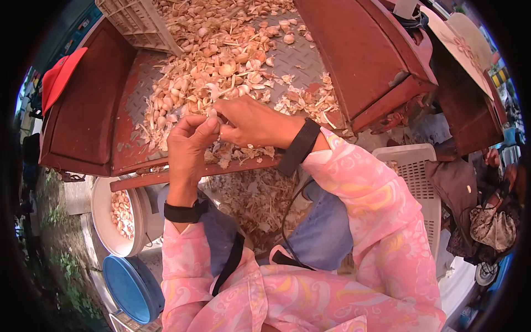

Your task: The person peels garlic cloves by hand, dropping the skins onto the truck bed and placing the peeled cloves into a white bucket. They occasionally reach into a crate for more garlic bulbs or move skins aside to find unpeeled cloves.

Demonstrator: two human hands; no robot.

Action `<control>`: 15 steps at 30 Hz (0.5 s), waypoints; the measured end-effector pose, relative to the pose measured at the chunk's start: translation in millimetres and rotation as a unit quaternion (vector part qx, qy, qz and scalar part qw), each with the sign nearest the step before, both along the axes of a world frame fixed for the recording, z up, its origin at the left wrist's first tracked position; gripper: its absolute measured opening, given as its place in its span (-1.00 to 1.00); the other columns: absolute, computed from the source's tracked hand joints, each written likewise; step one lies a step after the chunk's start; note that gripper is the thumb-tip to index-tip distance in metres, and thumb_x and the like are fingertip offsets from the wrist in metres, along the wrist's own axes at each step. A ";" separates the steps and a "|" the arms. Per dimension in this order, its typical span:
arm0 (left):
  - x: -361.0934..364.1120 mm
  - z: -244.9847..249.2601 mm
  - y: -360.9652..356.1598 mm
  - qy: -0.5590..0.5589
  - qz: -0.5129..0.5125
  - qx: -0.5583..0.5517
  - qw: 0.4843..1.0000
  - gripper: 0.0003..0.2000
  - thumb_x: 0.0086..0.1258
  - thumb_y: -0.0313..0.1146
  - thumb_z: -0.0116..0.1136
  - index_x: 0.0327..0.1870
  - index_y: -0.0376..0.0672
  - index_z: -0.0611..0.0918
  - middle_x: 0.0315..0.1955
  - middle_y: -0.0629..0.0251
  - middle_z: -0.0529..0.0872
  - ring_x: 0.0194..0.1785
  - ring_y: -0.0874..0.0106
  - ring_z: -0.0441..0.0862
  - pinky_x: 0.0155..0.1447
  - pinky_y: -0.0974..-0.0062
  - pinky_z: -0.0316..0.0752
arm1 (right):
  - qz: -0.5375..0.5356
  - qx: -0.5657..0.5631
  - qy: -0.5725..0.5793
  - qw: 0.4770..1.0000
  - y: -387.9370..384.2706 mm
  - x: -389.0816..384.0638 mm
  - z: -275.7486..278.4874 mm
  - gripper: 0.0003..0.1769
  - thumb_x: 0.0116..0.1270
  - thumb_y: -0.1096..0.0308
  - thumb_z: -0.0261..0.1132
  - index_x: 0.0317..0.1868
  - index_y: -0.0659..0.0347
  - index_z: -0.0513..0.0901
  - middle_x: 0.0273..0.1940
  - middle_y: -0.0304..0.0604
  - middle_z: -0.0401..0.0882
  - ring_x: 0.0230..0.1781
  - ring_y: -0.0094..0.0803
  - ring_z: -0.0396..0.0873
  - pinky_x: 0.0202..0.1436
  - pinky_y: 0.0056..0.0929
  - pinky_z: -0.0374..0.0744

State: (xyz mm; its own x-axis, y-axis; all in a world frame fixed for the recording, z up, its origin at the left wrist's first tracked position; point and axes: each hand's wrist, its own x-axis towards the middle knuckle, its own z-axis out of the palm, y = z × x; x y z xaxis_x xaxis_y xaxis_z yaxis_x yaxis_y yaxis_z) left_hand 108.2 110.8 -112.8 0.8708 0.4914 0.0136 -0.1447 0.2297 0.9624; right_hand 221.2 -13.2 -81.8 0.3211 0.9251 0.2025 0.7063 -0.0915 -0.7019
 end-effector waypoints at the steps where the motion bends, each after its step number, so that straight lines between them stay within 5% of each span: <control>1: -1.3 1.4 0.7 -0.007 -0.024 -0.032 0.999 -0.86 0.24 -0.40 0.20 -0.29 -0.26 0.56 -0.41 0.33 0.65 -0.35 0.58 0.60 -0.23 0.68 0.52 | -0.001 -0.001 0.001 1.000 -0.4 1.0 0.6 -0.69 0.15 0.25 0.13 -0.39 0.42 0.40 -0.53 0.13 0.47 -0.48 0.05 0.51 -0.40 -0.15 0.43; 6: -1.8 -2.1 -3.6 -0.022 -0.010 -0.115 0.993 -0.88 0.28 -0.40 0.15 -0.30 -0.27 0.55 -0.42 0.32 0.64 -0.38 0.61 0.58 -0.26 0.72 0.51 | 0.040 0.003 0.176 0.984 2.7 -3.2 -1.4 -0.71 0.16 0.31 0.07 -0.29 0.42 0.32 -0.51 0.21 0.45 -0.42 0.10 0.50 -0.37 -0.15 0.43; 12: 5.6 -21.5 -12.2 -0.062 0.049 -0.126 0.989 -0.84 0.40 -0.35 -0.02 -0.28 -0.28 0.51 -0.47 0.33 0.61 -0.47 0.63 0.53 -0.35 0.75 0.49 | 0.020 -0.041 -0.020 0.999 10.6 1.0 -12.0 -0.72 0.25 0.31 0.01 -0.28 0.43 0.26 -0.47 0.23 0.44 -0.41 0.18 0.47 -0.38 -0.10 0.41; 15: 8.7 -22.6 -17.8 -0.078 0.058 -0.120 0.988 -0.82 0.42 -0.34 -0.08 -0.27 -0.28 0.50 -0.46 0.34 0.60 -0.47 0.63 0.52 -0.36 0.75 0.48 | 0.005 0.023 0.051 0.998 14.8 2.4 -19.9 -0.72 0.30 0.28 -0.03 -0.29 0.41 0.25 -0.46 0.22 0.42 -0.42 0.21 0.44 -0.41 -0.12 0.40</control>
State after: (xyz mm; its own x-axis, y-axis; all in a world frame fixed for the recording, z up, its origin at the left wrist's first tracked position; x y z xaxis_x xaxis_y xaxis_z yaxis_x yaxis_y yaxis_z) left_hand 116.9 93.0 -135.4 0.8050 0.5930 0.0149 -0.3264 0.4219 0.8459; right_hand 223.6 1.6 -101.6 0.3322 0.9191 0.2118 0.6325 -0.0505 -0.7729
